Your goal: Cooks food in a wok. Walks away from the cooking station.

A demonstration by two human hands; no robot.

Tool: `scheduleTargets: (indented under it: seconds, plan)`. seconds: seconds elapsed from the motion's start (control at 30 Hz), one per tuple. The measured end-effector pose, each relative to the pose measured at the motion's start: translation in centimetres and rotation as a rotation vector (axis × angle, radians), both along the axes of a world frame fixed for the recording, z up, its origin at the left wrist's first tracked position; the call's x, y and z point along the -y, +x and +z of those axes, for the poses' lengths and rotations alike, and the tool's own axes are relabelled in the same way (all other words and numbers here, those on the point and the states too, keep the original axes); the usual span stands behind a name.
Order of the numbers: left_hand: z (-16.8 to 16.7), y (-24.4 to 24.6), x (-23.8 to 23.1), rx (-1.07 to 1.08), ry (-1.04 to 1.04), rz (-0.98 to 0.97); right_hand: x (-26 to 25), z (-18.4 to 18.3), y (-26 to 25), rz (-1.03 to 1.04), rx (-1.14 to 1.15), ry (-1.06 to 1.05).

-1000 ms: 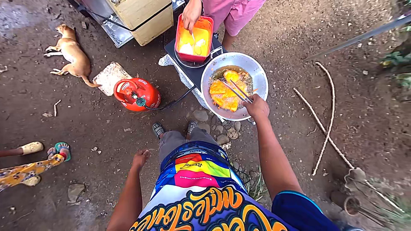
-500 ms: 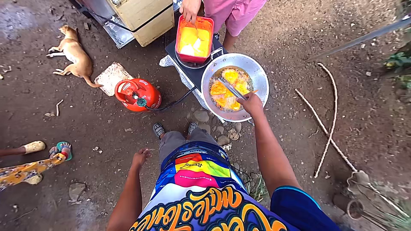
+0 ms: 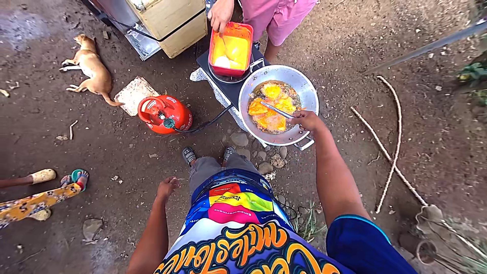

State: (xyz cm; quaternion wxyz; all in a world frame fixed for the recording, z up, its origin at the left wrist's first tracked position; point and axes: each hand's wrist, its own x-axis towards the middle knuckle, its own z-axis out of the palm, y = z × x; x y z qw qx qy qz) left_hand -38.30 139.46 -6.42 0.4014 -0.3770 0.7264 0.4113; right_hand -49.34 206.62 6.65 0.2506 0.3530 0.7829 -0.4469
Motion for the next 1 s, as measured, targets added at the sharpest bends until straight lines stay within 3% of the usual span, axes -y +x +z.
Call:
scheduleTargets:
  seconds: [0.13,0.37,0.6,0.8,1.0]
  plan:
    - [0.0,0.0,0.1,-0.004,-0.007,-0.013,0.1,1.3,0.1,0.125,-0.102,0.089]
    - [-0.3,0.0,-0.6,-0.007,0.001,-0.012,5.4,5.6,1.0,0.374,-0.063,0.543]
    - [-0.7,-0.3,-0.7,-0.005,0.003,-0.018,9.4,1.3,6.1,0.529,-0.347,0.822]
    - [-0.8,-0.3,-0.8,-0.004,0.006,-0.032,11.3,-1.4,10.2,0.566,-0.357,0.837]
    - [-0.3,-1.0,-1.5,0.009,0.006,-0.050,11.1,2.5,9.0,0.424,-0.070,0.652]
